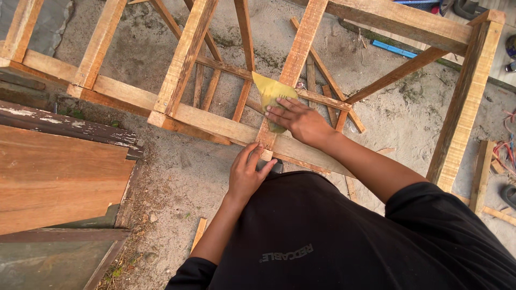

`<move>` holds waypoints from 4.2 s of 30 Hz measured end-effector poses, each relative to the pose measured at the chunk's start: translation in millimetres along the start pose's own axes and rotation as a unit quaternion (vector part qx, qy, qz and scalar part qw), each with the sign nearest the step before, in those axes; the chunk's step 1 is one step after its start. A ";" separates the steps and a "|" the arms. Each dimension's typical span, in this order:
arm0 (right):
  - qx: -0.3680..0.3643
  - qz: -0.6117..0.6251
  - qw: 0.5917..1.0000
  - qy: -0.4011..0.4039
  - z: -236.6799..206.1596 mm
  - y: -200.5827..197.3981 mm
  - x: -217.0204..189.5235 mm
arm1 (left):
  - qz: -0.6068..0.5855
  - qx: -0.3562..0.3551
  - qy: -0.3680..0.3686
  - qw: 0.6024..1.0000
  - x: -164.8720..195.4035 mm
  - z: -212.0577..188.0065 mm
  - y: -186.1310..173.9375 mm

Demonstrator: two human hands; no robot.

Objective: The person is sanding the joints and surfaces of a large wooden frame structure using a piece of sandpaper.

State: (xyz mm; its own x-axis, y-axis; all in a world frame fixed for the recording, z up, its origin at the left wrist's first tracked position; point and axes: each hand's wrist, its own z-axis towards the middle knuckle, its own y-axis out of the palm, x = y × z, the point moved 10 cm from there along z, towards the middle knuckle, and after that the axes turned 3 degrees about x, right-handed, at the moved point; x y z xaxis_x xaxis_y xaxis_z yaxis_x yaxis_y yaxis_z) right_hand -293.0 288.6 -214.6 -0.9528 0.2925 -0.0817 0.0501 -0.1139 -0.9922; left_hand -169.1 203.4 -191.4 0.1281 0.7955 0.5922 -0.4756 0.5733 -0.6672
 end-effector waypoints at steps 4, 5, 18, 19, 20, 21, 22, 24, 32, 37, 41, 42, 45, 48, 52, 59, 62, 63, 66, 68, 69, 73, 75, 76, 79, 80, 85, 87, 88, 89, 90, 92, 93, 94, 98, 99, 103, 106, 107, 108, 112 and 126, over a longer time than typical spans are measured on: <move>-0.001 0.024 0.997 -0.080 -3.4 7.6 -18.5 | 0.009 0.011 -0.013 1.000 2.8 -4.2 2.6; 0.006 0.030 0.998 -0.061 -1.7 6.9 -13.5 | 0.008 0.012 -0.014 1.000 3.1 -4.1 2.6; 0.025 0.058 0.998 -0.003 5.7 -1.3 -1.3 | 0.003 0.008 -0.017 1.000 -4.0 -4.2 8.0; 0.027 0.062 0.998 -0.008 6.6 -2.0 -3.0 | 0.002 0.013 -0.018 1.000 -5.0 -4.1 6.8; 0.005 0.080 0.997 -0.023 6.7 1.5 -6.2 | 0.000 0.016 -0.020 1.000 -4.9 -4.9 6.2; -0.018 0.096 0.995 -0.036 6.3 5.4 -9.5 | -0.003 0.017 -0.022 1.000 -4.6 -6.0 6.0; -0.040 0.112 0.992 -0.047 5.6 8.9 -12.5 | 0.003 0.018 -0.019 1.000 -4.2 -6.9 5.7; -0.009 0.083 0.996 0.024 6.4 3.6 2.2 | 0.016 0.020 -0.017 1.000 -3.5 -9.1 4.8; -0.052 0.110 0.992 0.018 -0.6 5.9 -9.6 | 0.036 0.012 -0.015 0.999 -0.7 -14.3 5.8; -0.034 0.134 0.990 0.030 -3.1 0.7 -7.6 | 0.043 0.017 -0.024 0.999 1.1 -17.7 3.5; -0.051 0.098 0.994 0.023 -4.7 9.7 -6.8 | 0.038 0.002 -0.028 0.999 1.3 -18.6 5.9; -0.033 0.101 0.993 0.048 -4.7 8.4 -0.8 | 0.038 0.007 -0.026 0.999 2.4 -17.8 4.5; -0.003 0.110 0.994 0.012 -3.6 7.4 -9.6 | 0.059 -0.007 -0.028 0.998 1.2 -19.0 6.2; -0.052 0.133 0.990 -0.010 -4.3 18.2 -20.0 | 0.044 0.008 -0.040 0.998 -0.5 -20.6 1.9; -0.034 0.106 0.991 0.073 -3.6 10.7 -5.3 | 0.041 0.004 -0.036 0.998 0.7 -21.1 1.4; -0.023 0.073 0.997 -0.025 1.9 -4.2 -23.7 | 0.030 -0.013 -0.035 0.999 3.3 -17.0 0.1; -0.034 0.053 0.998 -0.027 7.3 -5.3 -19.9 | 0.026 -0.015 -0.039 0.999 5.9 -15.3 -0.7; -0.045 0.069 0.995 -0.056 7.7 -4.9 -25.7 | 0.028 -0.016 -0.038 0.999 6.3 -14.4 -1.4; -0.046 0.118 0.990 -0.055 10.7 -9.8 -22.3 | 0.040 -0.025 -0.034 0.998 7.6 -13.0 0.0; -0.040 0.103 0.993 -0.033 12.1 -12.3 -15.3 | 0.027 -0.016 -0.030 0.999 8.1 -12.6 -1.2; -0.039 0.074 0.996 -0.027 12.3 -12.1 -13.7 | 0.022 -0.010 -0.030 0.999 8.4 -12.5 -1.9; -0.078 0.103 0.988 -0.085 7.2 -3.6 -25.2 | 0.029 -0.056 -0.059 0.996 2.2 -15.1 11.2; -0.058 0.098 0.993 -0.029 7.2 -4.1 -12.4 | 0.026 -0.052 -0.063 0.996 2.0 -15.8 12.0; -0.051 0.095 0.994 -0.002 6.9 -4.5 -5.0 | 0.029 -0.037 -0.052 0.998 4.4 -15.5 9.5; -0.040 0.086 0.995 -0.019 3.4 -5.1 -7.5 | 0.035 -0.008 -0.037 0.999 6.6 -15.0 5.0; -0.045 0.102 0.993 -0.034 3.0 -4.1 -10.3 | 0.033 -0.018 -0.044 0.998 4.5 -15.2 7.1; -0.048 0.078 0.994 0.065 1.3 -1.0 13.4 | 0.008 -0.038 -0.060 0.997 -2.8 -18.9 11.7; -0.032 0.115 0.993 0.007 0.3 -2.1 -2.7 | 0.003 -0.011 -0.051 0.999 -3.5 -19.5 6.7; -0.020 0.136 0.990 -0.022 -0.6 -2.9 -11.7 | 0.004 -0.012 -0.051 0.999 -4.8 -19.6 6.6; -0.013 0.136 0.990 -0.029 -1.1 -3.0 -13.9 | 0.002 -0.014 -0.050 0.999 -4.9 -19.9 7.4; -0.005 0.135 0.990 -0.032 -2.0 -2.5 -17.0 | -0.002 -0.017 -0.046 0.999 -4.8 -19.7 8.5; 0.003 0.120 0.993 0.017 -2.0 -0.5 -7.7 | -0.002 -0.015 -0.042 0.999 -6.0 -19.4 8.2; 0.002 0.107 0.992 0.065 -2.2 1.3 2.5 | -0.002 -0.011 -0.045 0.999 -7.1 -19.3 8.0; 0.000 0.094 0.989 0.111 -3.4 2.0 13.4 | -0.004 -0.007 -0.045 0.999 -7.3 -20.0 7.8; -0.022 0.103 0.994 -0.007 -1.6 2.8 -7.9 | 0.005 -0.011 -0.045 0.999 -13.5 -20.3 9.9; -0.029 0.072 0.997 0.022 -2.0 4.0 0.6 | 0.006 -0.016 -0.045 0.999 -14.9 -20.5 11.7; -0.071 -0.027 0.994 0.075 -6.6 15.3 15.3 | -0.009 -0.015 -0.055 0.998 -20.7 -19.8 15.8; 0.005 0.096 0.994 -0.047 -7.9 6.4 -12.0 | -0.004 0.000 -0.051 0.999 -21.3 -19.6 15.5; 0.003 0.077 0.997 -0.004 -8.0 9.4 -0.5 | -0.005 0.001 -0.047 0.999 -21.1 -19.4 16.1; -0.001 0.055 0.998 0.037 -8.9 12.1 10.6 | -0.007 0.003 -0.044 0.999 -20.6 -19.5 16.2; -0.001 0.120 0.993 -0.006 -12.9 15.2 6.3 | -0.004 0.002 -0.047 0.999 -23.0 -20.7 18.5; -0.023 0.004 0.999 0.031 -16.9 28.5 20.7 | -0.018 0.003 -0.053 0.998 -27.4 -26.5 19.7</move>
State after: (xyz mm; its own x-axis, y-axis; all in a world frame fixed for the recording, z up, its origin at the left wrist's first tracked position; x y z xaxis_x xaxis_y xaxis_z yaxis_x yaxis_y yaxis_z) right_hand -306.3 307.5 -246.2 -0.9322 0.3494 -0.0944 0.0733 -0.0732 -0.9946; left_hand -158.9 198.2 -232.8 0.0530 0.7491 0.6604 -0.4774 0.5998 -0.6421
